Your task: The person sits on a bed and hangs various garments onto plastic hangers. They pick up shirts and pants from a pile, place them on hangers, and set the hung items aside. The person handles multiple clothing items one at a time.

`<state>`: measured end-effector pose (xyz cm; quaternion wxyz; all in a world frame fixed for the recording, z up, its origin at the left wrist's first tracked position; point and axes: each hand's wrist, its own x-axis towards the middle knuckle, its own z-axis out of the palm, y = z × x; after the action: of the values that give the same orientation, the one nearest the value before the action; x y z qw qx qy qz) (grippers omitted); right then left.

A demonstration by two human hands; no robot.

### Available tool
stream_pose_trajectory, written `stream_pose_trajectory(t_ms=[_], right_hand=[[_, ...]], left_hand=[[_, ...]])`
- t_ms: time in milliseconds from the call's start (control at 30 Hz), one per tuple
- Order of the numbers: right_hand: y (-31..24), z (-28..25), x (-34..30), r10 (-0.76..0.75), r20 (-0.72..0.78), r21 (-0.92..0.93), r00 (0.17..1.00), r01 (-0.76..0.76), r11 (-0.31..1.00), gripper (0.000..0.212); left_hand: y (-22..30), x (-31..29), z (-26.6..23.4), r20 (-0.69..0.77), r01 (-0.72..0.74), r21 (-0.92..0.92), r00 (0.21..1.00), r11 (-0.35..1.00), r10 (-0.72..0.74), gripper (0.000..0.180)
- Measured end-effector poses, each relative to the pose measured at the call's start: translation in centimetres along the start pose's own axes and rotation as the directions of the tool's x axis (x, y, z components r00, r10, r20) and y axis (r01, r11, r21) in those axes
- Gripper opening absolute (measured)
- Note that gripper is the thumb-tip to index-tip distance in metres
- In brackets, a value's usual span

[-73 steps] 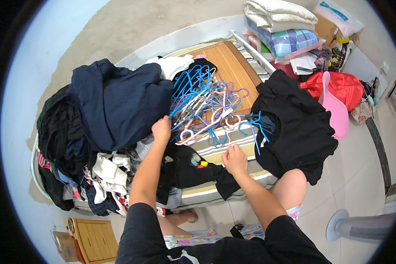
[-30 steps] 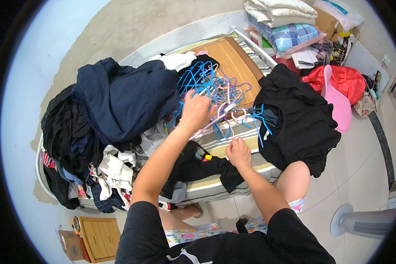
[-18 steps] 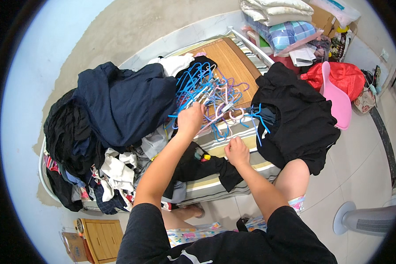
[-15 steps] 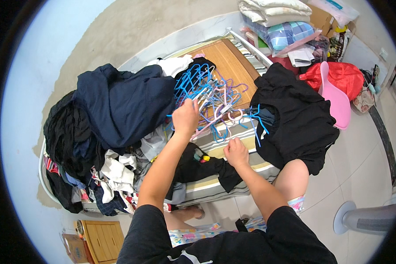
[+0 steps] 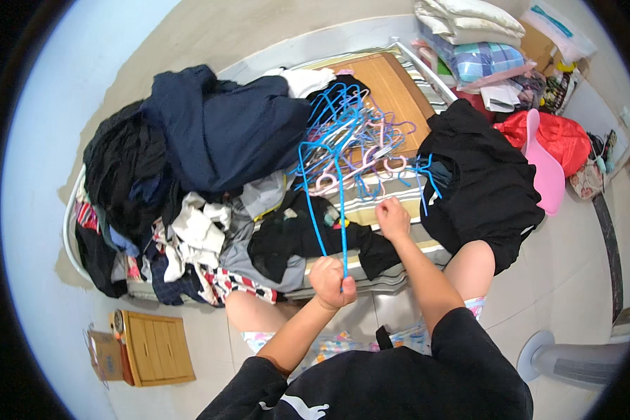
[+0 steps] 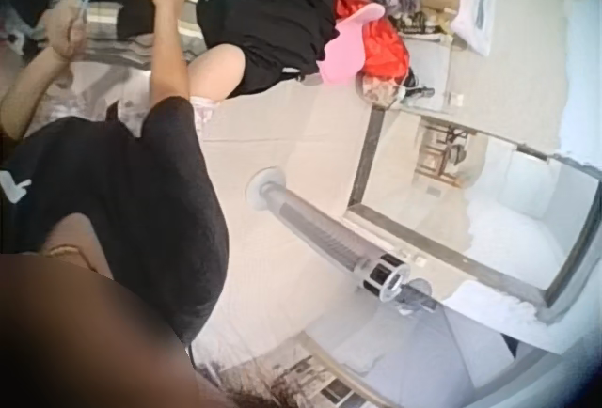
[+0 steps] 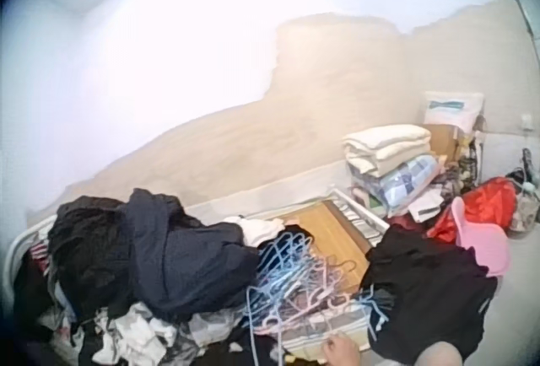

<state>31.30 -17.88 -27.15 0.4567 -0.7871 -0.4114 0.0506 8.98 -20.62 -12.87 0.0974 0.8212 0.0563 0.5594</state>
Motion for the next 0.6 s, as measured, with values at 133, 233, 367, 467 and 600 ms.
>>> stream_pose_trajectory(t_ms=[133,233,367,467,600], right_hand=[[-2.1,-1.2,-3.0,-0.089,0.198,0.517,0.976,-0.027,0.856,0.029],[-11.6,-7.1,-10.0,-0.190,0.608,0.793,0.771,-0.596,0.124,0.048],[-14.4,-11.4,-14.2,-0.198,0.681,0.728,0.704,-0.623,0.288,0.063],[-12.3,-13.3,-13.7,-0.152,0.630,0.728,0.761,-0.512,0.456,0.067],[-10.0,-16.8,-13.1,-0.175,0.654,0.625,0.736,-0.396,0.673,0.059]], left_hand=[[1.6,-2.4,-1.8,0.060,0.033,0.016,0.998,0.999,-0.034,0.022],[2.8,-4.7,-2.3,0.197,0.031,0.042,0.980,0.999,-0.039,0.022],[4.3,-6.1,-1.4,0.387,0.027,-0.082,0.922,0.996,0.007,0.029],[3.9,-4.6,-2.3,0.542,-0.060,-0.182,0.827,0.982,0.151,0.041],[-1.8,-5.9,-1.3,0.306,0.103,0.015,0.947,0.995,-0.102,0.030]])
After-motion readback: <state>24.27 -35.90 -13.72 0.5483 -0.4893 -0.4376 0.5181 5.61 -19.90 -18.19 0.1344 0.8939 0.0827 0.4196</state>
